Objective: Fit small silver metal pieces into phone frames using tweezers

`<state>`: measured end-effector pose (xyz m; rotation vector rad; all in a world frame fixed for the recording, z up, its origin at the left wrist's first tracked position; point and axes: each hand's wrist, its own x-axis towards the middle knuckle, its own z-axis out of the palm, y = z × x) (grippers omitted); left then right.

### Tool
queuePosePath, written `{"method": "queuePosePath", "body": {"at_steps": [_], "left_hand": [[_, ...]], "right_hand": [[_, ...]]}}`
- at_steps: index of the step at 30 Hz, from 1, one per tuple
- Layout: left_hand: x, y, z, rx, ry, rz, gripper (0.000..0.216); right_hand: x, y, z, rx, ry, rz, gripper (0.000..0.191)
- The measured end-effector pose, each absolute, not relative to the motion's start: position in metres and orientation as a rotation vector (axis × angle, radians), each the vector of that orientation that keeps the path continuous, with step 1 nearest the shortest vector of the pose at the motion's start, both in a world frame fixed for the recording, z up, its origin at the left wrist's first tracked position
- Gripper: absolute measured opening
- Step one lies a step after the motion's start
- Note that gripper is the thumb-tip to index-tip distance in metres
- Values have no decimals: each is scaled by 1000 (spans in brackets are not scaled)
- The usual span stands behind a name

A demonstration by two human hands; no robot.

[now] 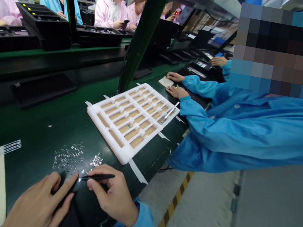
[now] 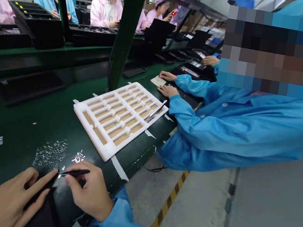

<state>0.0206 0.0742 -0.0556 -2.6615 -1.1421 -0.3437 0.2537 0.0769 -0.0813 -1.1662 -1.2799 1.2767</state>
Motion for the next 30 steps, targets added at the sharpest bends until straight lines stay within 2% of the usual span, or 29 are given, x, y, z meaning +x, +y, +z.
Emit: {"method": "queuePosePath", "body": {"at_steps": [30], "left_hand": [[20,72,-57,-2663,-1208,-400,36]], "right_hand": [[257,78,-75,-1124,-1503,1125,12]]}}
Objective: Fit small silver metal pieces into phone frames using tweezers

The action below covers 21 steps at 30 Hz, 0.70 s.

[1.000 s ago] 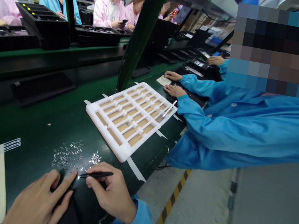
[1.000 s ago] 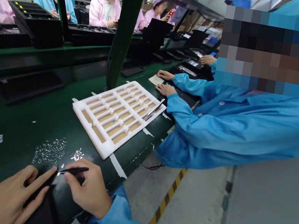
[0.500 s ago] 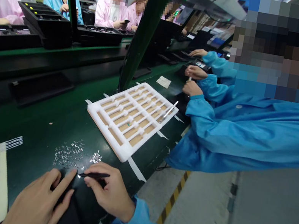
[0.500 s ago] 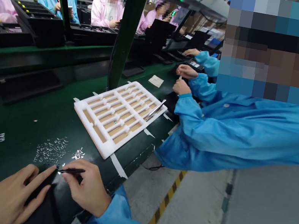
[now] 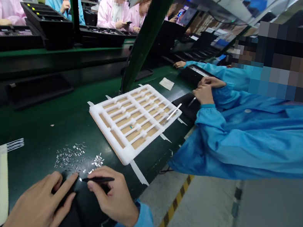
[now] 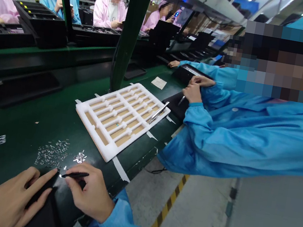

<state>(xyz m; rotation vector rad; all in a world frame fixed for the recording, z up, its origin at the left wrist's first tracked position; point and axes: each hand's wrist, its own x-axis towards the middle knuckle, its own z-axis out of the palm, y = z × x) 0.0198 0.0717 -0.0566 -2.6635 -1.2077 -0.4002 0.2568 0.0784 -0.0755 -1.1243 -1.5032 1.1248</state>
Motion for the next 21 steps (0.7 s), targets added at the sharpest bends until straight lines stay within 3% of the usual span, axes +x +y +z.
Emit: {"method": "queuePosePath", "body": {"at_steps": [9,14,21], "left_hand": [[19,71,-58,-2656,-1175,-364,38],[20,73,-56,-2646,-1153,-357,39],[19,75,-52,-2666,-1128,-333,40]], "right_hand": [[258,78,-76,-1099,-1536,1076,13],[254,78,-81,-1164,-1337,1265,11],[248,91,-85,-1222,-1146,1455,29]]}}
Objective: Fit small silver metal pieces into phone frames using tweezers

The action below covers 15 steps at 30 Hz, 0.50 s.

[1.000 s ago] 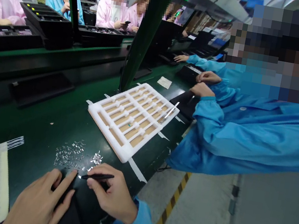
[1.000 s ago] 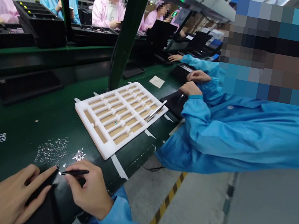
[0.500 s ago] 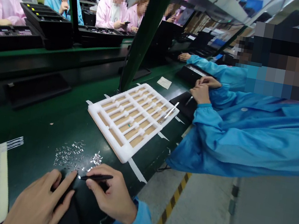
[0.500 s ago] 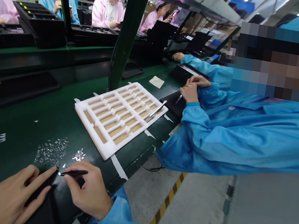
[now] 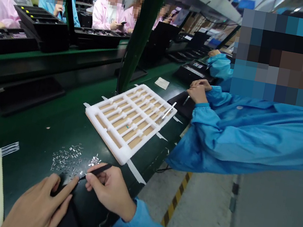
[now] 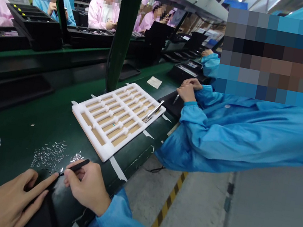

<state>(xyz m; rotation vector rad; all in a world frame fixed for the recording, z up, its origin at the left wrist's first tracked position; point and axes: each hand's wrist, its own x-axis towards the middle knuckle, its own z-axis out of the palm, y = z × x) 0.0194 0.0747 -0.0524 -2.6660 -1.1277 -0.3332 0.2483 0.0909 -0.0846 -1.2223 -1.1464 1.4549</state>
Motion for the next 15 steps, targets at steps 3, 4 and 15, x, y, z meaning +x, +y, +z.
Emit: {"method": "queuePosePath", "body": {"at_steps": [3,4,15], "left_hand": [[18,76,-55,-2683,-1113,-335,40],[18,76,-56,-2683,-1112,-337,41],[22,75,-56,-2690,-1143,-294,40]], "right_hand": [[248,95,-85,-1232,-1118,1492,30],[248,95,-86,-1234,-1113,1496,30],[256,76,-76,-1134,-1422,1179,12]]}}
